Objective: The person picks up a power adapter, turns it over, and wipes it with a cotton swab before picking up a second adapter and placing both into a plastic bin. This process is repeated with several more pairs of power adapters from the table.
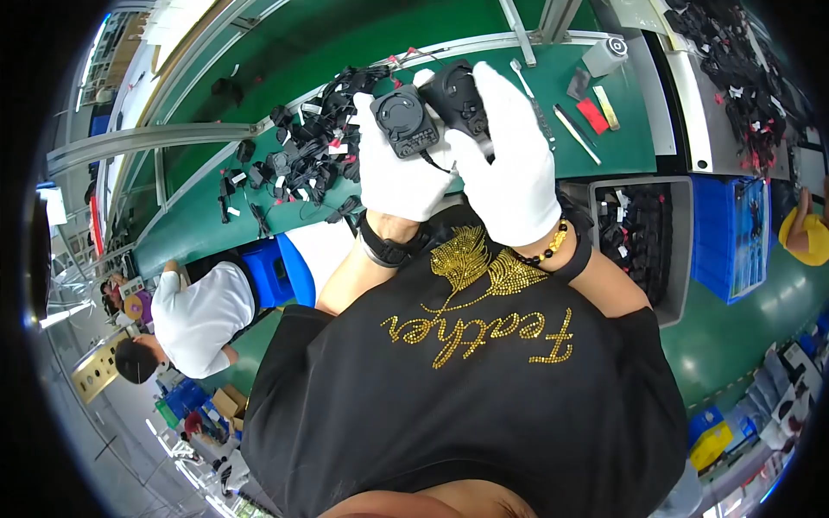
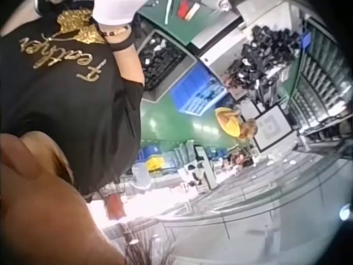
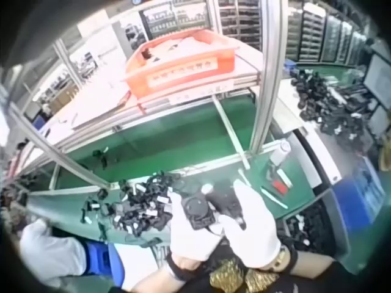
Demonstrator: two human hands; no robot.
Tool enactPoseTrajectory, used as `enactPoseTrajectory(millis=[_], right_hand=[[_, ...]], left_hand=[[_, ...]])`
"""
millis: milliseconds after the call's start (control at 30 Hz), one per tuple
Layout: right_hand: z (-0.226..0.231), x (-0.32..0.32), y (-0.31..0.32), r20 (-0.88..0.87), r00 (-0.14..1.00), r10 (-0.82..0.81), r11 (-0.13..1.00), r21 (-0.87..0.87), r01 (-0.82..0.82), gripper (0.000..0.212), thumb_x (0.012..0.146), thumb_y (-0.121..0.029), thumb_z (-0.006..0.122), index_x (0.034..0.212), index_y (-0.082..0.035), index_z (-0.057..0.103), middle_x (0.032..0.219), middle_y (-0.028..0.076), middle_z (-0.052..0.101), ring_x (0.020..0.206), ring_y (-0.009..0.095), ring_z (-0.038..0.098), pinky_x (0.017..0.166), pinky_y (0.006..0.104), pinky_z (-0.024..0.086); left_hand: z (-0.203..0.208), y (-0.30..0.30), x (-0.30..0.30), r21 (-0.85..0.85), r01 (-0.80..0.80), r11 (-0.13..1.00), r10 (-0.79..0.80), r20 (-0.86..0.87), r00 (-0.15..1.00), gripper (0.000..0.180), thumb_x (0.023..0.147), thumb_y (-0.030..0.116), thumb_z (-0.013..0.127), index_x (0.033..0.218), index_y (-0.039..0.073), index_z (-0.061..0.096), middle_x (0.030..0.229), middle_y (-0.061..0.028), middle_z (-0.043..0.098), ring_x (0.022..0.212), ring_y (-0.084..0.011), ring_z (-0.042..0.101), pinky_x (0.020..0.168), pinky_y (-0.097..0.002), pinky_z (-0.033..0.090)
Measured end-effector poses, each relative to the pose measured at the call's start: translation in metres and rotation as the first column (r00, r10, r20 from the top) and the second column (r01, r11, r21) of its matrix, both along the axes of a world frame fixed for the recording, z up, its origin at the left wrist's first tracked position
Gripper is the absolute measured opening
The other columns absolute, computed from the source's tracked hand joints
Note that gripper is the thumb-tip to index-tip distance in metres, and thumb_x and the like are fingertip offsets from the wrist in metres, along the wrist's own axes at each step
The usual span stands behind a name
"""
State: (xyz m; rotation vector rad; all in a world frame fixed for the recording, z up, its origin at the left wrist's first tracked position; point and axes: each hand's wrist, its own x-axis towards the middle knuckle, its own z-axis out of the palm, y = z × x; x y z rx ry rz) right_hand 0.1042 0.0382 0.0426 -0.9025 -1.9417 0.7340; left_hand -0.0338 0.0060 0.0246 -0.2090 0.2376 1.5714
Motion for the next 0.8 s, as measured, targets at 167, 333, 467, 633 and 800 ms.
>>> enactPoseTrajectory(millis=[167, 333, 467, 633, 800], right_hand=[[0.002, 0.007, -0.006, -0.017, 1.000, 0.024, 0.999, 0.037, -0.023, 0.054, 0.081, 0.002, 0.066, 0.131, 0.004, 0.048, 0.127, 0.020, 0.056, 0.109, 0.026, 0.060, 0.088, 0.0302, 0.050], [0.005, 0.010, -0.010, -0.054, 0.997, 0.061, 0.997, -0.048, -0.064, 0.057, 0.080, -0.001, 0.067, 0.133, 0.002, 0.046, 0.126, 0.021, 0.056, 0.102, 0.027, 0.064, 0.082, 0.0299, 0.053], [0.008, 0.015, -0.013, -0.147, 0.987, 0.059, 0.977, -0.193, -0.087, 0.073, 0.076, -0.012, 0.073, 0.138, 0.002, 0.038, 0.121, 0.022, 0.059, 0.100, 0.032, 0.065, 0.083, 0.0321, 0.053], [-0.004, 0.019, -0.014, -0.036, 0.991, 0.129, 0.990, -0.056, -0.131, 0.103, 0.065, -0.018, 0.080, 0.145, 0.003, 0.020, 0.142, 0.028, 0.034, 0.128, 0.044, 0.041, 0.105, 0.0419, 0.038], [-0.020, 0.022, -0.017, -0.345, 0.924, 0.167, 0.966, -0.131, -0.223, 0.106, 0.067, -0.020, 0.082, 0.146, 0.006, 0.015, 0.139, 0.027, 0.037, 0.127, 0.038, 0.044, 0.104, 0.0420, 0.037]], left_hand=[[0.004, -0.001, 0.013, 0.000, 0.001, 1.000, -0.001, -0.092, 0.996, 0.068, 0.091, 0.063, 0.035, 0.126, 0.005, 0.044, 0.113, -0.0115, 0.053, 0.102, -0.0273, 0.053, 0.094, -0.0400, 0.043], [0.012, -0.001, 0.019, 0.001, -0.021, 1.000, 0.021, -0.270, 0.963, 0.076, 0.091, 0.067, 0.030, 0.135, 0.005, 0.035, 0.125, -0.0134, 0.049, 0.113, -0.0281, 0.050, 0.100, -0.0408, 0.040], [0.016, -0.004, 0.027, 0.035, -0.035, 0.999, 0.048, -0.530, 0.847, 0.083, 0.090, 0.070, 0.026, 0.143, 0.006, 0.028, 0.135, -0.0149, 0.045, 0.121, -0.0288, 0.048, 0.104, -0.0415, 0.038], [0.016, -0.012, 0.042, 0.303, 0.041, 0.952, 0.213, -0.754, 0.621, 0.086, 0.091, 0.067, 0.037, 0.148, 0.005, 0.020, 0.141, -0.0177, 0.040, 0.127, -0.0266, 0.045, 0.106, -0.0399, 0.037], [0.017, -0.018, 0.053, 0.287, 0.108, 0.952, 0.228, -0.899, 0.375, 0.088, 0.087, 0.062, 0.051, 0.148, 0.006, 0.023, 0.142, -0.0106, 0.036, 0.124, -0.0248, 0.044, 0.103, -0.0368, 0.038]])
